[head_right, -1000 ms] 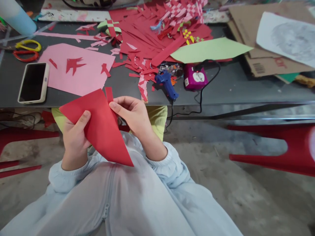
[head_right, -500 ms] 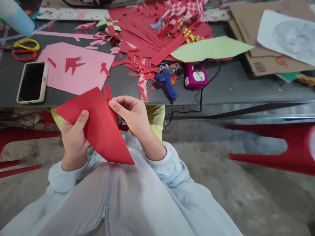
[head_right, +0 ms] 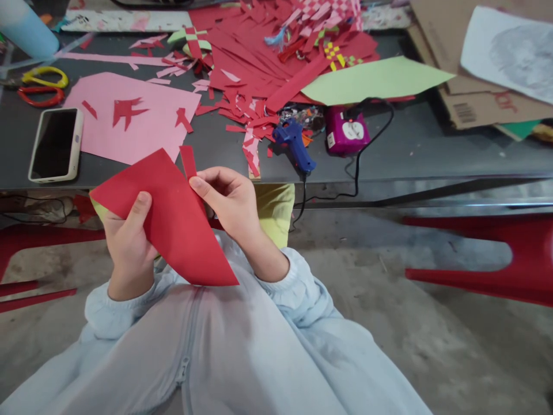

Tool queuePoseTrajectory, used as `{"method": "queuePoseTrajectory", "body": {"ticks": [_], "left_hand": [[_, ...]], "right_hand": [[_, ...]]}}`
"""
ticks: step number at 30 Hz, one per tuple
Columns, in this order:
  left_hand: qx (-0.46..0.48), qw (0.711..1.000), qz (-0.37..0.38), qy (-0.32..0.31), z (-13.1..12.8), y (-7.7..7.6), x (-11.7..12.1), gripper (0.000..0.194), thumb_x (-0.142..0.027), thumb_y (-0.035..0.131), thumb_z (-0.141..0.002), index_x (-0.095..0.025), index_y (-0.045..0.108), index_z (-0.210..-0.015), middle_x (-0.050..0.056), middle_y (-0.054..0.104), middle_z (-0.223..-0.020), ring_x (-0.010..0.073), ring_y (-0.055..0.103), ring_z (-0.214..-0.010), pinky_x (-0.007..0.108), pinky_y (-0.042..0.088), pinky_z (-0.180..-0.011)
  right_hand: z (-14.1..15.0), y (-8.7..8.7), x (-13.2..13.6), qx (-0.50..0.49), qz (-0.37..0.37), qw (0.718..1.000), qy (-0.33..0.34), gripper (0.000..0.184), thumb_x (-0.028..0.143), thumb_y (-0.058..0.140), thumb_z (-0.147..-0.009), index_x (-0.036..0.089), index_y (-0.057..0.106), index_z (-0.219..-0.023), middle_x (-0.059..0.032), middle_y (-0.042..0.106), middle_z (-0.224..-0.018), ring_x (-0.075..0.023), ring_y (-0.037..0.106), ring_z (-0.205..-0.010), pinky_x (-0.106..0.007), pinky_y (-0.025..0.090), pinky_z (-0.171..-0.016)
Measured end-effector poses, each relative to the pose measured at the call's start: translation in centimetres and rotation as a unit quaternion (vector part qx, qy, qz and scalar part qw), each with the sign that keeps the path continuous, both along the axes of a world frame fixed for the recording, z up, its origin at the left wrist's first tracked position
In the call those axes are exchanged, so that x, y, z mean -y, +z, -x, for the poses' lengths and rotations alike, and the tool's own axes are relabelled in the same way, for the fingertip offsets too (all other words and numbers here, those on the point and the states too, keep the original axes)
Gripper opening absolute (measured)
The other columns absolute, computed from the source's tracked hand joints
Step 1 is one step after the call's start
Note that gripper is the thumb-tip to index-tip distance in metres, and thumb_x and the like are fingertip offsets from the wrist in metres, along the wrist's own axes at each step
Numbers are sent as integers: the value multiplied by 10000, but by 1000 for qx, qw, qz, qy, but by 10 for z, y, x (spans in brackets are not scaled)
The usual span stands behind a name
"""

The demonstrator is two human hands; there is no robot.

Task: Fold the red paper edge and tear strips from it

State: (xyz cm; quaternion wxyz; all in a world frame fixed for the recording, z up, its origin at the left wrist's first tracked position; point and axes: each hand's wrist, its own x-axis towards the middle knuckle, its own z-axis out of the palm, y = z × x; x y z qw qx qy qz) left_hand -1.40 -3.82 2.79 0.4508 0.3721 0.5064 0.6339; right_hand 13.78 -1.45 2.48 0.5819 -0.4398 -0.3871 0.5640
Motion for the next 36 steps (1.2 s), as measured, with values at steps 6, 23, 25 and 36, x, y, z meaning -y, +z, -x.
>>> {"method": "queuePoseTrajectory", "body": {"ticks": [6, 23, 25, 36], "left_hand": [[61, 998, -13, 12, -1, 0, -2, 175, -368, 863, -762, -280, 772, -883, -12, 799, -942, 195, 758, -965, 278, 638, -875], [29, 998, -34, 36, -1, 0, -2, 183, -377, 849, -778, -257, 767, -890, -13, 793, -947, 185, 754, -934, 319, 620, -947], [33, 998, -40, 41, 0, -1, -3, 195, -361, 852, -778, -261, 762, -920, -17, 794, -958, 183, 755, -934, 320, 617, -951], [32, 999, -28, 6, 5, -1, -3, 244, -400, 887, -725, -270, 749, -878, -21, 791, -901, 192, 757, -894, 304, 643, -789]], "right_hand": [[-4, 3, -1, -44, 30, 998, 45, 352, 540, 844, -688, 223, 707, -756, 59, 600, -581, -67, 487, -475, -206, 423, -438], [0, 6, 4, -18, -1, 1000, -24, 251, 435, 844, -724, 222, 712, -726, 51, 614, -609, -64, 511, -521, -189, 434, -461], [-3, 6, 3, -48, 24, 998, 28, 275, 462, 847, -715, 219, 722, -747, 51, 626, -598, -62, 513, -499, -191, 443, -455], [-9, 4, 3, -87, 64, 991, 83, 264, 425, 862, -711, 220, 699, -746, 64, 635, -583, -52, 499, -460, -173, 428, -420]]}}
